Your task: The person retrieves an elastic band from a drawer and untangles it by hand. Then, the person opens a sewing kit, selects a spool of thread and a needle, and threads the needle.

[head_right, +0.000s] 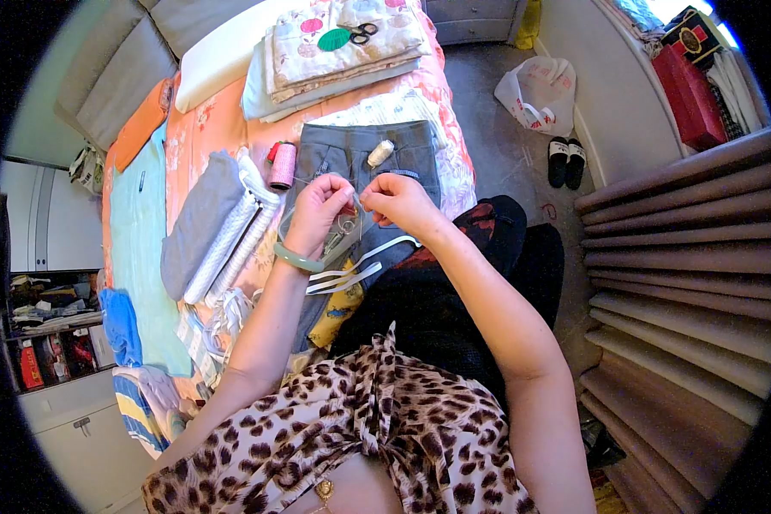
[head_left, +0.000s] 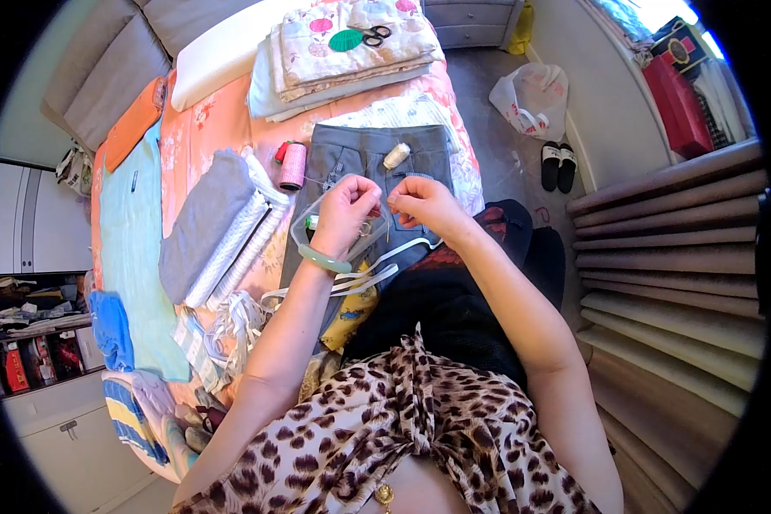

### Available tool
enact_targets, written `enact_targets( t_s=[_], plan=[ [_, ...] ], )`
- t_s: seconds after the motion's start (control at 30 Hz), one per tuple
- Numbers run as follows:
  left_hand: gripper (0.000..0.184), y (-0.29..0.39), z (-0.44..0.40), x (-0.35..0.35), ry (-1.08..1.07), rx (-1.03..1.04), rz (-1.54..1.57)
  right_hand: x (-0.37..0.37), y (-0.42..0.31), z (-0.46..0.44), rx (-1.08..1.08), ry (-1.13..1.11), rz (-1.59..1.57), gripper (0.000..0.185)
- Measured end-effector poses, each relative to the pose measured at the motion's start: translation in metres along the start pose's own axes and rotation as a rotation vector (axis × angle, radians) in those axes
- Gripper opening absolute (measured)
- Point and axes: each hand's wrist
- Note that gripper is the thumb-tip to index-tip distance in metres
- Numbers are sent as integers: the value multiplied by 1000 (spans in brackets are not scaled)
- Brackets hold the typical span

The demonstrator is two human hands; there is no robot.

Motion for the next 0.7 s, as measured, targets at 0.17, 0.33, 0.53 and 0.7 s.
enact_targets(
  t_s=[0.17, 0.33, 0.53, 0.7],
  plan=[
    [8, -2, 1, -2, 8, -39, 50, 0, 2, 0, 17, 6, -17, 17],
    [19, 8, 4, -3, 81, -55, 323, -5, 5, -1, 48, 24, -178, 15],
    [26, 14, 6, 0, 105, -14, 323, 0, -2, 2, -65, 73, -177, 16],
    [30, 17, 9, 5, 70, -29, 308, 3, 8, -7, -343, 136, 201, 14]
  ],
)
Point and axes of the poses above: each hand's wrist, its own z-axis away from the middle knuckle, its own x-axis out of the palm, y = z × x, and after that the axes turned 1 degree about z, right-handed
